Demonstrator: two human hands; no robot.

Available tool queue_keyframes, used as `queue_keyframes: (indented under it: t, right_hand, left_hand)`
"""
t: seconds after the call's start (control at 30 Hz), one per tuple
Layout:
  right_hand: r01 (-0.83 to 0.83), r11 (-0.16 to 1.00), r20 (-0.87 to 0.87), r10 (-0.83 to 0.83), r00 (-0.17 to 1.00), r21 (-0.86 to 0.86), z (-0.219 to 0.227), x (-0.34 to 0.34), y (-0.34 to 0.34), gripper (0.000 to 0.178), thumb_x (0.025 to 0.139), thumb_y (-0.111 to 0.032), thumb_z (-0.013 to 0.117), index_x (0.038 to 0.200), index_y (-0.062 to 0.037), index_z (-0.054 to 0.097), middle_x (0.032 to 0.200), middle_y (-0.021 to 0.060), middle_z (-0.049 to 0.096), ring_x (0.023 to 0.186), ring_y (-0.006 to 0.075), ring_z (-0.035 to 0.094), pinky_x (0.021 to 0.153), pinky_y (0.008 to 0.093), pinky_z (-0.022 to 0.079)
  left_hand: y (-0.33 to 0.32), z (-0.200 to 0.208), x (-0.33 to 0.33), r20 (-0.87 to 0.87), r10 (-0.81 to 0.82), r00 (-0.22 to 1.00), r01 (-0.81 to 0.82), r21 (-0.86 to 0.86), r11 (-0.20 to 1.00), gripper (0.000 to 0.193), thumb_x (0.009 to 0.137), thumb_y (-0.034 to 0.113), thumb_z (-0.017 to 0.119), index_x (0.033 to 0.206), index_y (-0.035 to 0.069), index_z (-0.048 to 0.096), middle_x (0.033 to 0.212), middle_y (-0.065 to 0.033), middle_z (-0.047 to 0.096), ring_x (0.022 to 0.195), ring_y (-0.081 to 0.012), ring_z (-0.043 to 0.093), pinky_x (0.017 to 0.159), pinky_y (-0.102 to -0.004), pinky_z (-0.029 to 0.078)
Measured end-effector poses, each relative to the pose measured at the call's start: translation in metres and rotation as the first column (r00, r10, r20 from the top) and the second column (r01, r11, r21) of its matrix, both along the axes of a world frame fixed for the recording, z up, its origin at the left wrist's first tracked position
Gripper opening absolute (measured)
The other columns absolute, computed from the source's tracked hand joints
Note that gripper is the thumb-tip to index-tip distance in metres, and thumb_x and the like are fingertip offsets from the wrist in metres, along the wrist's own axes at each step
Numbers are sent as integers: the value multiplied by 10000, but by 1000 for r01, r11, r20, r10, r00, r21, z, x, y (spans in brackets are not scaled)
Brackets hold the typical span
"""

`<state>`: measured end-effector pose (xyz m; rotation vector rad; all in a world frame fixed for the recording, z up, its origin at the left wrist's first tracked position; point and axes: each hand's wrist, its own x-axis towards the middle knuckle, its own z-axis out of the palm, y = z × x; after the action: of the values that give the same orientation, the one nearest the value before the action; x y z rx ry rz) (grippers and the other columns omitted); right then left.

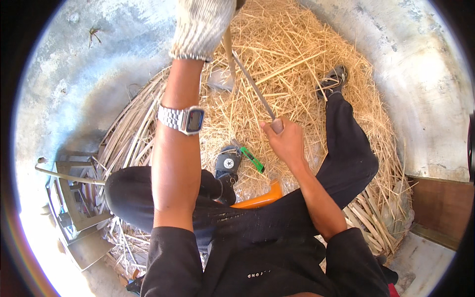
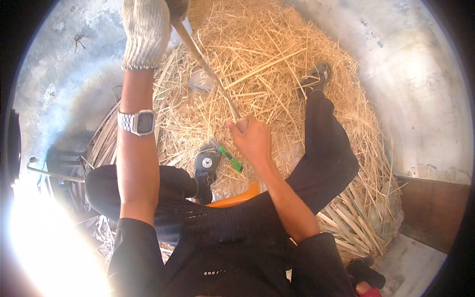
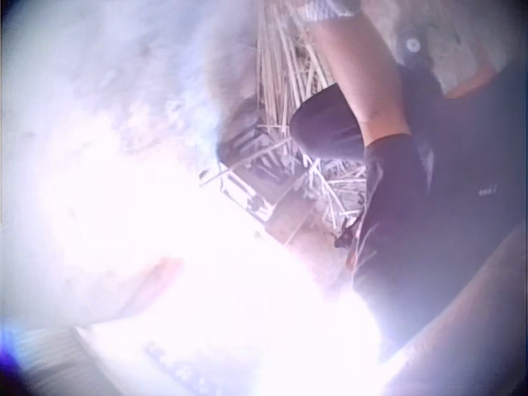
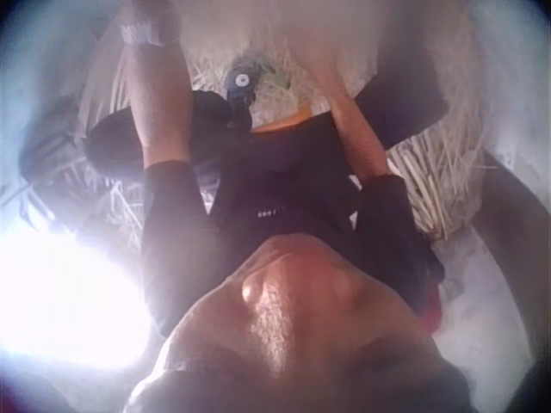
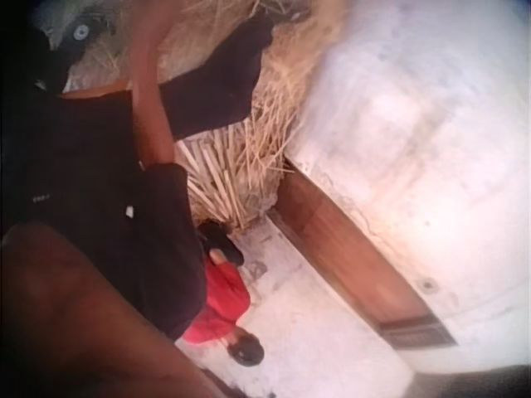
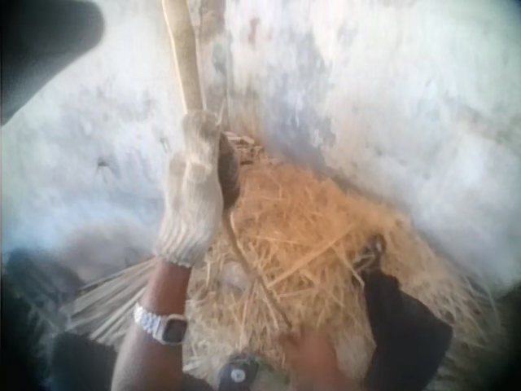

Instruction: The person sits cross-legged on a bed of straw and uses a knife to peel the outer layer off a long, thin wooden stick. They hold the stick with a gloved left hand and scrape the surface with the knife in their right hand, creating thin strips of wood.

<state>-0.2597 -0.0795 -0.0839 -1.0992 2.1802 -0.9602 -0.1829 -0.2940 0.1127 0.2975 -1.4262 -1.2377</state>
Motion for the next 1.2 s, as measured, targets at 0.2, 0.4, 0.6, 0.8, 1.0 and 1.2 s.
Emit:
queue_keyframes:
  t: [0.2,0.4,0.6,0.8,1.0,1.2]
  right_hand:
    - [26,977,958,200,204,-210,4,7,-36,342,971,-359,657,814,-84,528,579,-45,467,436,42,426,414,244,371]
    - [-98,977,748,208,630,-189,-17,11,-62,163,933,-178,658,881,-53,569,610,-24,508,460,74,474,441,259,408]
    - [-67,952,381,182,906,-297,-31,17,-61,74,881,-90,623,869,-25,590,662,44,597,539,106,561,484,277,444]
    - [133,645,308,167,936,-752,98,27,-73,90,852,-47,650,805,-5,586,598,13,573,483,61,520,418,261,386]
    - [23,987,-138,-45,989,-160,-70,31,-57,269,829,-179,690,724,55,608,604,149,602,494,239,571,493,381,466]
    - [-172,977,427,103,898,126,-47,-6,-52,237,808,-161,626,721,58,597,577,120,577,481,221,556,501,385,484]
  left_hand:
    - [20,-14,-6,-10,-42,999,42,25,999,381,1038,476,475,859,141,442,573,71,380,424,-53,354,388,-233,265]
    - [-1,-4,15,-8,9,1000,-7,139,990,546,1006,623,410,677,189,373,535,59,288,416,-84,269,396,-270,219]
    - [-17,-3,26,-180,56,982,-39,98,994,605,986,666,396,609,204,293,477,65,224,370,-98,196,351,-283,178]
    - [-9,5,37,-139,268,953,-264,52,963,615,974,689,399,573,232,309,442,82,267,340,-70,223,316,-256,188]
    - [-21,-3,22,-137,255,957,-229,182,956,618,982,685,384,575,226,306,451,82,260,343,-66,227,322,-256,187]
    - [-18,-9,26,-220,5,975,35,179,983,593,998,650,398,610,208,314,465,68,245,349,-85,228,339,-273,181]
